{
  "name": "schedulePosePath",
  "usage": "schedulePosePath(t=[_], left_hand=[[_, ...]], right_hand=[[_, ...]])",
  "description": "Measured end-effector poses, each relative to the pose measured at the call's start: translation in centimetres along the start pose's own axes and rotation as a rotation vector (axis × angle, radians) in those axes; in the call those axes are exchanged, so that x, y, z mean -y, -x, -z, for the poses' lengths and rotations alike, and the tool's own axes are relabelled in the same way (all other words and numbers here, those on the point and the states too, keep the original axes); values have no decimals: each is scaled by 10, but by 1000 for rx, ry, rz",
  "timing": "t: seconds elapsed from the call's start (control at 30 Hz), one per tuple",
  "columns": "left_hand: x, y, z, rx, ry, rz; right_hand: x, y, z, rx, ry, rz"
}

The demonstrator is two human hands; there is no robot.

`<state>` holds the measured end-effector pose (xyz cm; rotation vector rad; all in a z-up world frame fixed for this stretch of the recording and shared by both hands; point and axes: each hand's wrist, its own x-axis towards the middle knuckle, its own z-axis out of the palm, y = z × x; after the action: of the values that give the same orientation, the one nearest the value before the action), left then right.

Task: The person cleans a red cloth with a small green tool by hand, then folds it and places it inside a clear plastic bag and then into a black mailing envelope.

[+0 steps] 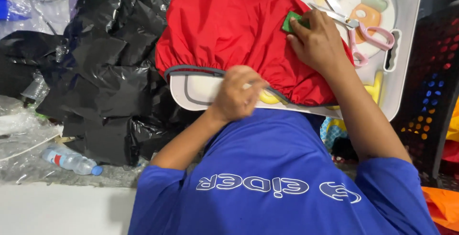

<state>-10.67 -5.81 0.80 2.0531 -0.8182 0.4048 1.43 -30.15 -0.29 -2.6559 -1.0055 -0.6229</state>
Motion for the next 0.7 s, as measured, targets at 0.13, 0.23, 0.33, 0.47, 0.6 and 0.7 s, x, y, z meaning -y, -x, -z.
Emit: schedulePosePath(t=[0.13,0.23,0.33,0.47,0.6,0.7], left_hand=[[12,14,7,41,-467,248],[18,20,5,188,-522,248],[23,23,3,226,-541,241],[26,27,0,237,-535,253],[21,25,4,263,-525,226],[24,30,2,244,-495,217]], right_hand=[[6,8,2,23,-32,-29],[9,11,4,59,-30,-61],[2,15,4,69,36,-46],[2,12,10,86,46,-60],[13,6,18,10,-105,-118],[35,-10,31,-9,-330,-112]])
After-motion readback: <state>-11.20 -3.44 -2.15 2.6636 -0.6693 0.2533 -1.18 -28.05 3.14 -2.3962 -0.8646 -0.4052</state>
